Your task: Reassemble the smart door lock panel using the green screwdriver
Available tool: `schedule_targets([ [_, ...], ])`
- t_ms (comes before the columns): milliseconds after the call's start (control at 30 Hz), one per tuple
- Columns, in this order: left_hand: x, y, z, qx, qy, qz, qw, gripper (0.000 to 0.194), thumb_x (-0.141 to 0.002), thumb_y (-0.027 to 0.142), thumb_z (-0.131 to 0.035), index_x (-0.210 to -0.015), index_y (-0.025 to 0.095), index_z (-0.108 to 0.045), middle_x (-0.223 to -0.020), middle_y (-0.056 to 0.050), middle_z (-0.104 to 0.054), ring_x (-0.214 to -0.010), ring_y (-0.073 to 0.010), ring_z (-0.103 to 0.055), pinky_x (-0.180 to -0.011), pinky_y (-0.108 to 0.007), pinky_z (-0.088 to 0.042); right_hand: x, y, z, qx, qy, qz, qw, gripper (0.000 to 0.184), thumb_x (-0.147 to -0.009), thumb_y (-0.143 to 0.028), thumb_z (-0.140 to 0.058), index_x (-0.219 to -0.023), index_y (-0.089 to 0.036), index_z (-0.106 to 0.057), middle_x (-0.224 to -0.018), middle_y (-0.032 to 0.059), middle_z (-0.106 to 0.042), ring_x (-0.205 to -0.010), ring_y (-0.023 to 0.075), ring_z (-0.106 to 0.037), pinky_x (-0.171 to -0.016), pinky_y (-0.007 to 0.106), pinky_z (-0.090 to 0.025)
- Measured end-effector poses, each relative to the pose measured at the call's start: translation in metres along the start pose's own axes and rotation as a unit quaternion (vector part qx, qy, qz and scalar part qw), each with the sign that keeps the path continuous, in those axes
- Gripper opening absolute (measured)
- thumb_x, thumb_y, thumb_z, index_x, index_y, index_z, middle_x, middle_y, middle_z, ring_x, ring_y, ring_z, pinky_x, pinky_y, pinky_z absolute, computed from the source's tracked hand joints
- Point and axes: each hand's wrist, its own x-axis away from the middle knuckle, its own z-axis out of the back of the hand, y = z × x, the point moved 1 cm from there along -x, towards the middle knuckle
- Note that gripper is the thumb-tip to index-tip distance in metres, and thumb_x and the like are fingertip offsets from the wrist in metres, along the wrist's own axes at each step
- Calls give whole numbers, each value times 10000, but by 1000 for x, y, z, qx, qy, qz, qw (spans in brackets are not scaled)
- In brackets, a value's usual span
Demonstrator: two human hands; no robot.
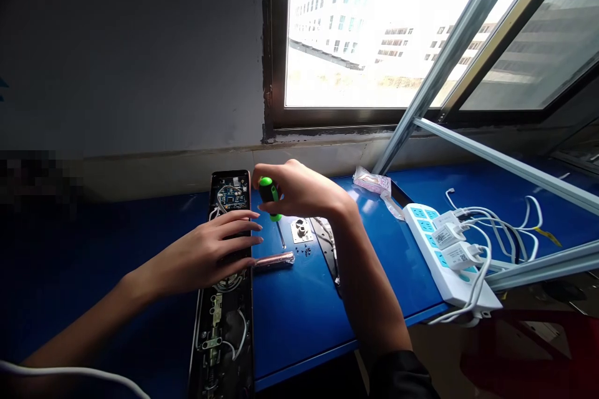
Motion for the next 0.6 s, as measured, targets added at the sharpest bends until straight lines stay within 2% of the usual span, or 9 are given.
schedule_targets([
  [100, 2, -4, 8, 19, 20, 23, 999, 259, -1022, 264, -641, -1235, 150, -738, -1241, -134, -729, -1283, -304, -603, -1064, -499, -592, 2, -7, 5, -9, 55, 27, 998, 299, -886, -248, -743, -1169, -218, -650, -787, -40, -668, -627, 85, -569, -567, 232, -458],
  [233, 6, -8, 25, 62, -3, 65, 996, 267, -965, 217, -713, -1226, 181, -751, -1175, -112, -727, -1163, -263, -629, -974, -430, -619, 3, -18, 6, -68, 168, 56, 982, 305, -926, -272, -691, -1219, -230, -620, -934, -23, -672, -713, 91, -617, -647, 235, -551],
  [367, 11, -8, 34, 103, -32, 93, 990, 261, -917, 228, -778, -1176, 196, -774, -1117, -89, -733, -1092, -240, -642, -924, -386, -611, 3, -27, 3, -144, 270, 74, 949, 307, -910, -258, -719, -1200, -250, -617, -838, -48, -632, -737, 104, -645, -633, 227, -593],
  [467, 13, -8, 32, 113, -33, 106, 987, 226, -935, 260, -768, -1149, 189, -786, -1079, -86, -736, -1065, -231, -639, -908, -371, -600, 2, -30, 0, -168, 307, 91, 932, 334, -882, -233, -757, -1187, -260, -623, -863, -44, -664, -764, 119, -687, -637, 245, -621],
  [600, 14, -9, 25, 102, -11, 114, 988, 195, -954, 272, -750, -1111, 166, -797, -1061, -93, -742, -1052, -230, -638, -889, -358, -596, -2, -30, -4, -168, 317, 106, 928, 365, -847, -197, -786, -1175, -262, -641, -927, -33, -696, -816, 138, -727, -663, 261, -642],
])
